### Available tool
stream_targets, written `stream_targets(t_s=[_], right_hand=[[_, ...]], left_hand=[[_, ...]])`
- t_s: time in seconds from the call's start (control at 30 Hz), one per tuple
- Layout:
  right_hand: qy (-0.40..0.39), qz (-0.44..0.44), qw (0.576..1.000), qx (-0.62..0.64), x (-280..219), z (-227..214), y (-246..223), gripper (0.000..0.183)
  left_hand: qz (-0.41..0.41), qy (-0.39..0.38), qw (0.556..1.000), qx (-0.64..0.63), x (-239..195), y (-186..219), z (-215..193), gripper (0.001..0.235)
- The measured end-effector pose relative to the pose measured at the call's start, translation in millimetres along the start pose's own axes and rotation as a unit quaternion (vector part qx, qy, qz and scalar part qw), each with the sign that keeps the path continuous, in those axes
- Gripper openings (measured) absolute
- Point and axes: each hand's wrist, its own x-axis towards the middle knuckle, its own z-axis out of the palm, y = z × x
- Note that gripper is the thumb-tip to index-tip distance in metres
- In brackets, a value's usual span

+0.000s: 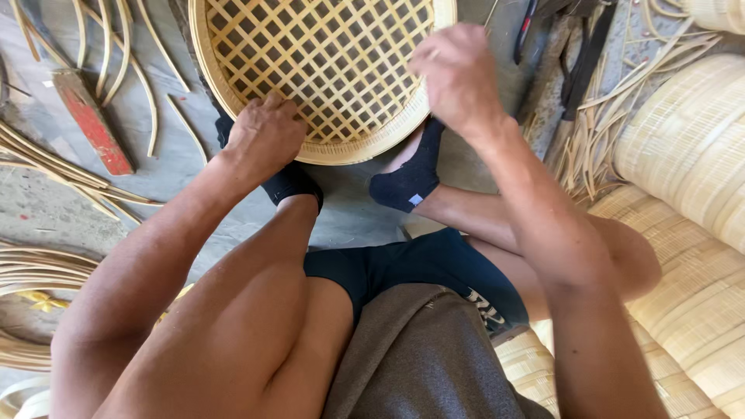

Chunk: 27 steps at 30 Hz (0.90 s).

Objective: The person assembles round bamboo baskets by placing woven lattice inserts into circular frames and securing them with additional bamboo rings. The person repeatedly picks up frames and inserts, fits them together, and stacks completed baskets nearby.

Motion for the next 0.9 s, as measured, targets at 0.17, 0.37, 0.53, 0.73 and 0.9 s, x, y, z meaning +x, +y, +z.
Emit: stream_targets(t_s=[0.17,0.37,0.53,0.73,0.9], right_hand=[[-0.169,-0.068,0.983,-0.035,-6.2,16.2,-3.8,0.019],[-0.227,-0.08,0.964,-0.109,12.5,20.0,-8.2,0.014],[-0.214,-0.059,0.971,-0.09,4.5,30.9,3.3,0.02],[-0.262,-0.006,0.955,-0.141,9.0,37.1,-1.5,0.017],[-0.068,0.011,0.997,-0.033,-4.4,39.2,-12.2,0.026]], left_hand=[[-0.001,0.06,0.998,0.019,1.5,6.5,21.9,0.018],[-0.008,0.062,0.997,0.034,-5.0,7.1,28.6,0.018],[-0.018,0.043,0.999,0.012,5.2,10.5,30.0,0.021],[0.003,0.276,0.946,-0.17,-40.3,-50.9,-61.9,0.016],[-0.307,0.611,0.716,-0.143,-134.4,-175.3,-163.3,0.007]])
